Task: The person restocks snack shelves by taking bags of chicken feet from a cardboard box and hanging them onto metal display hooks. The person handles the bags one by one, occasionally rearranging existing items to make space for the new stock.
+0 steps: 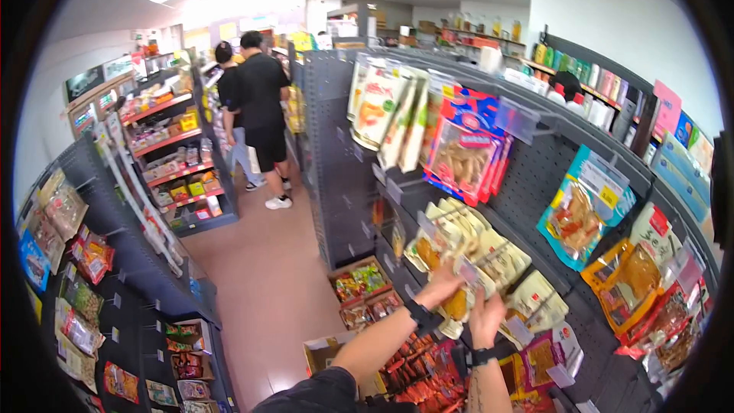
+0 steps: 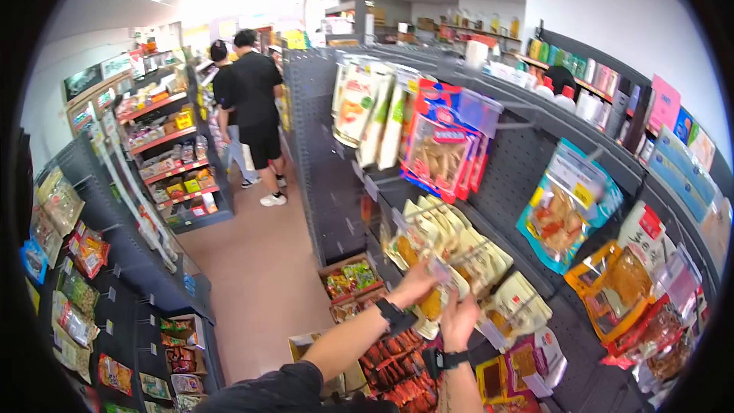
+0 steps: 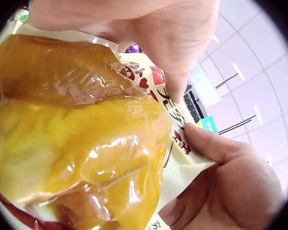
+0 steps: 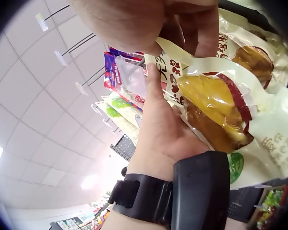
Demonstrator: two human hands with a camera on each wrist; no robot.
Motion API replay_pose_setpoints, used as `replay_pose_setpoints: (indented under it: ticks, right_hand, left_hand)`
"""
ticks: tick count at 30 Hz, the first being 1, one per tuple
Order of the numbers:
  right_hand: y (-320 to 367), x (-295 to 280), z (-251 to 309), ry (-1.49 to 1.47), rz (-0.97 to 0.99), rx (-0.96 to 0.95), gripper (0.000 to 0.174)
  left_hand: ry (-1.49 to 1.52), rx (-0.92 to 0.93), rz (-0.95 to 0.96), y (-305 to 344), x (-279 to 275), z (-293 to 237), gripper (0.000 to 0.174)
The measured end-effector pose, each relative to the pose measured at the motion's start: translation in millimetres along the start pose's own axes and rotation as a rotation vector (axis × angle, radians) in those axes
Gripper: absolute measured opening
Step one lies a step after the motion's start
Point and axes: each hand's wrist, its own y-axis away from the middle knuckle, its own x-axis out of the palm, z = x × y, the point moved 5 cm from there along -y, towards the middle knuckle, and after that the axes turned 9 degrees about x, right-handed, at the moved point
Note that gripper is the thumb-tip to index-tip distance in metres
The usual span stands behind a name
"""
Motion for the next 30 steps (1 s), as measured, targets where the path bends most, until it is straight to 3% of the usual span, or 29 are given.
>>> replay_pose_setpoints:
  ticks: [1,2,3,4,5,11,16,19,22,28,30]
  right_hand:
    - [-1.9,1.3,-9.1,0.154,0.032,0.119,0.026]
    - [-3.0,6.2,-19.1,0.040,-0.070,-0.049,0.031]
    - [-2.3,4.0,-16.1,0.142,-0.064,-0.028,0.031]
    - [-2.2,4.3,-17.0,0.110,-0.064,-0.050,0.031]
    - [-2.3,3.4,-14.3,0.109,-0.033,-0.009,0.030]
    - [4.3,-2.0,-4.0,0.023,-0.038,-0.071,0.025]
    - [0.1,-2.3,-0.5,0.031,-0.030,-0.006,0.027]
    - [0.1,-1.8,6.9,0.004,-0.085,-0.093,0.029]
    - [3.7,-6.8,9.7,-0.006,-0.043,-0.011,0.030]
    - [9.4,-7.7,-2.2,0.037,0.001,-0.076,0.026]
    - [18.9,-10.0,-3.5,-0.117,0.004,-0.123,0.030]
  left_hand:
    - [0.190,-0.018,0.021,4.6,-0.2,-19.0,0.048]
    - [0.186,-0.001,0.036,2.0,1.9,-3.9,0.050]
    - [0.182,0.015,0.050,2.6,-0.6,-21.2,0.052]
    - [0.462,-0.110,0.115,12.3,2.6,-32.7,0.053]
    - [0.501,-0.112,0.122,12.7,3.7,-31.1,0.051]
    - [0.474,-0.236,0.084,20.6,-0.1,-28.0,0.037]
    - [0.435,-0.131,0.047,17.1,-6.2,-44.5,0.035]
    - [0.476,-0.137,0.033,14.8,-5.3,-46.0,0.034]
    - [0.483,-0.143,0.041,12.8,-6.2,-47.6,0.036]
    - [0.379,-0.111,-0.005,18.0,-8.0,-52.4,0.039]
    - [0.424,-0.110,-0.027,17.1,-5.9,-48.6,0.037]
